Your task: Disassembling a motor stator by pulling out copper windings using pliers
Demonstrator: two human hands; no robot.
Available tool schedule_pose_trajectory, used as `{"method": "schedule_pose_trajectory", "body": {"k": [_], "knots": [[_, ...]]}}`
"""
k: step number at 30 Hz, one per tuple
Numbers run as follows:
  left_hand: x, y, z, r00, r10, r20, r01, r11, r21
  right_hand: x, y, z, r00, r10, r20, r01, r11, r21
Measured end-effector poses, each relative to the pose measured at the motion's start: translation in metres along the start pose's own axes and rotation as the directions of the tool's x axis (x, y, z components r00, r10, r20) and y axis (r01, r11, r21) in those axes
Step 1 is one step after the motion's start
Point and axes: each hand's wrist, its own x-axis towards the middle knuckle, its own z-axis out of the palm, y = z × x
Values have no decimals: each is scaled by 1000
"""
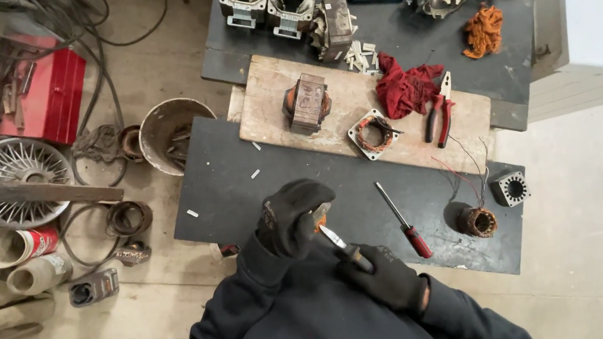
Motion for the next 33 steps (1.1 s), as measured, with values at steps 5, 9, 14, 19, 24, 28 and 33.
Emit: {"method": "schedule_pose_trajectory", "body": {"k": [5,9,14,19,24,28,33], "knots": [[-4,3,12,945,-324,43,302,814,-497,10,2,4,997,-69,-27,70,997,42],[-2,3,15,927,-371,51,330,745,-579,8,7,9,998,-16,-67,20,998,66],[7,13,7,936,-348,49,325,805,-496,-3,-38,-11,991,133,-19,-130,985,111],[8,12,9,933,-357,41,342,848,-404,4,-44,-8,953,303,-4,-298,939,173],[1,9,14,923,-384,-3,359,867,-346,25,15,21,993,95,-67,-82,981,174],[17,21,9,918,-376,-130,340,910,-237,45,-8,17,948,319,-13,-314,939,141],[22,-34,58,694,314,-648,383,600,702,108,42,16,940,337,58,-342,926,162]]}}
